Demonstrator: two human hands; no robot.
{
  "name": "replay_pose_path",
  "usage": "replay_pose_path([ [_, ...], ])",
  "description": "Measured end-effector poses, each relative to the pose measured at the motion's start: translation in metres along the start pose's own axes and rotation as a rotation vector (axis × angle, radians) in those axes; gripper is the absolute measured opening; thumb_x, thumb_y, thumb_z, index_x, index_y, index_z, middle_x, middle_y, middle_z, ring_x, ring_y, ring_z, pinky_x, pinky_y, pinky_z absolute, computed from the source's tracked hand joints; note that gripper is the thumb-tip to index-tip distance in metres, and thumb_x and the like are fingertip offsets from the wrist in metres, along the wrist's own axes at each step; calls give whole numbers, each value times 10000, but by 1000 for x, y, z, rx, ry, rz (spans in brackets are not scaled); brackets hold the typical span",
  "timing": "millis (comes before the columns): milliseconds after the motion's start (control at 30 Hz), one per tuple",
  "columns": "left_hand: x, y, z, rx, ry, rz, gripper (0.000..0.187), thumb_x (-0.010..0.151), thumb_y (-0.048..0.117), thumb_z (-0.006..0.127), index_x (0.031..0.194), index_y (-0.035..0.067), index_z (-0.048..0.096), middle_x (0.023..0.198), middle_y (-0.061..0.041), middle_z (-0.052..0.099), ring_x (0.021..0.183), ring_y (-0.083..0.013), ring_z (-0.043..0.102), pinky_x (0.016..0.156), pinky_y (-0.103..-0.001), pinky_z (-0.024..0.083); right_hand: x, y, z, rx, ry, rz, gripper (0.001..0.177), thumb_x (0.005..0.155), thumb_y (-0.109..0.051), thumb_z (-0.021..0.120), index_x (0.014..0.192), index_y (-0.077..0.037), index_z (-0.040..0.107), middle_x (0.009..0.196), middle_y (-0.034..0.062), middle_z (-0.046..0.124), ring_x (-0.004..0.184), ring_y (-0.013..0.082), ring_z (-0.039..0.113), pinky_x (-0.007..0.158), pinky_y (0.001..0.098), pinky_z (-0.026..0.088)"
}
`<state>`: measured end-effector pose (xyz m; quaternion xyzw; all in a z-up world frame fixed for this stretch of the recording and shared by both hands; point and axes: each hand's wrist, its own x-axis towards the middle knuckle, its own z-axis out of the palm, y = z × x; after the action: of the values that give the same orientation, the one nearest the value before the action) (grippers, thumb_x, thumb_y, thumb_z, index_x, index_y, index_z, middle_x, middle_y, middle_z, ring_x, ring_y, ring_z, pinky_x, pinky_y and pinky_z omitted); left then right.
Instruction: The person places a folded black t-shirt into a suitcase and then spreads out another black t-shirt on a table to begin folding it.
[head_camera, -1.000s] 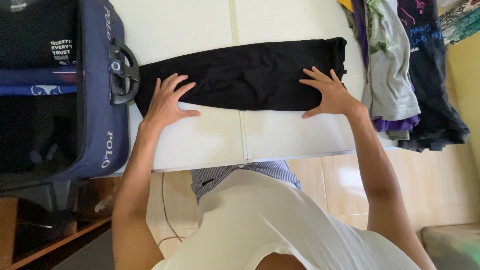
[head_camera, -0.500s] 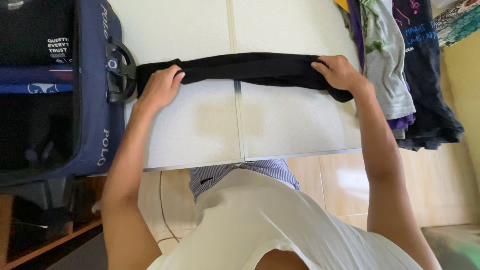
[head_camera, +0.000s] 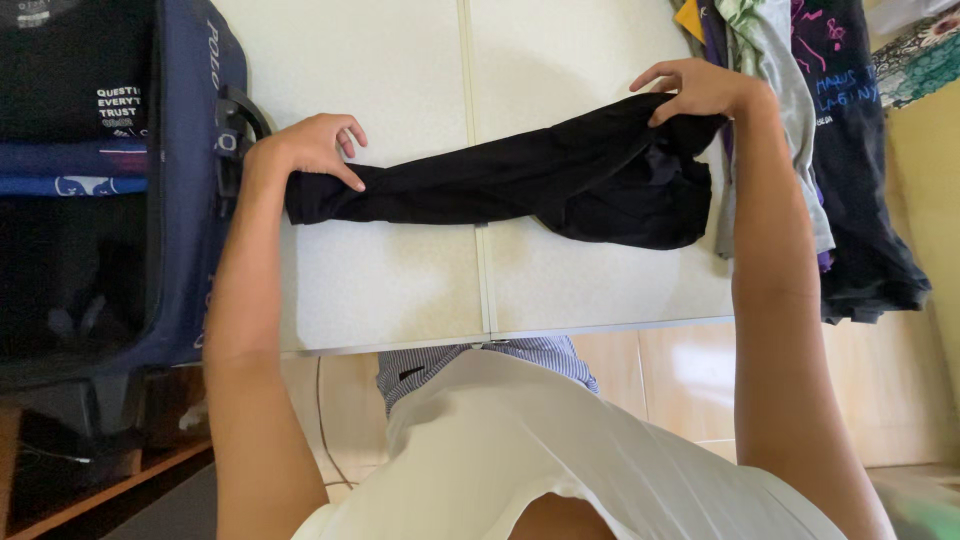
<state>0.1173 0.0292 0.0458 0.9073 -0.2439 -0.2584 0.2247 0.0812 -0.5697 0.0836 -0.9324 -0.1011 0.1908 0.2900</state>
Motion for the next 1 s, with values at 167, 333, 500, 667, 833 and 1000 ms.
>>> replay_pose_path([
  [167, -8, 9, 1, 14, 6, 26, 616, 583, 339, 960, 1091, 72, 735, 1025, -143, 743, 975, -274, 704, 826, -387, 572, 32, 39, 15, -79, 216, -92, 388, 883, -149, 767, 1258, -65, 708, 1155, 175, 756, 1035, 299, 712, 919, 385, 542],
  [333, -12, 8, 7, 95, 73, 40, 322, 812, 303, 845, 1027, 68, 804, 974, -154, 780, 880, -286, 733, 814, -403, 568, 42, 60, 23, -108, 337, -19, 293, 1046, -229, 677, 1251, -24, 720, 1081, 226, 734, 976, 336, 694, 898, 414, 526],
  [500, -6, -3, -2, 0, 332, 24, 280, 983, 279, 710, 1120, 37, 743, 989, -199, 757, 866, -334, 721, 788, -441, 554, 49, 77, 20, -134, 357, -55, 330, 1073, -281, 639, 1222, 5, 708, 1135, 241, 710, 1056, 391, 656, 925, 466, 505],
  [667, 13, 8, -1, 345, 781, 32, 186, 957, 218, 747, 1043, 53, 746, 945, -181, 721, 902, -389, 673, 784, -491, 519, 48, 51, 27, -493, 635, -71, 236, 1022, -281, 707, 1130, -83, 776, 1116, 214, 673, 1027, 418, 623, 837, 526, 488],
  [833, 21, 19, 16, 503, 976, 226, 225, 803, 101, 817, 1010, 84, 732, 1054, -112, 642, 994, -318, 629, 802, -434, 521, 27, 13, 53, -827, 975, -326, 245, 820, -202, 809, 1048, -133, 753, 1131, 103, 649, 1052, 324, 613, 837, 435, 506],
  [1000, 5, 14, 33, 208, 485, 123, 218, 892, 253, 842, 1048, 125, 760, 1107, -58, 658, 1089, -288, 629, 921, -447, 528, 6, 20, 72, -479, 612, -279, 227, 894, -169, 827, 1082, -85, 732, 1145, 120, 672, 1135, 344, 621, 954, 452, 522],
])
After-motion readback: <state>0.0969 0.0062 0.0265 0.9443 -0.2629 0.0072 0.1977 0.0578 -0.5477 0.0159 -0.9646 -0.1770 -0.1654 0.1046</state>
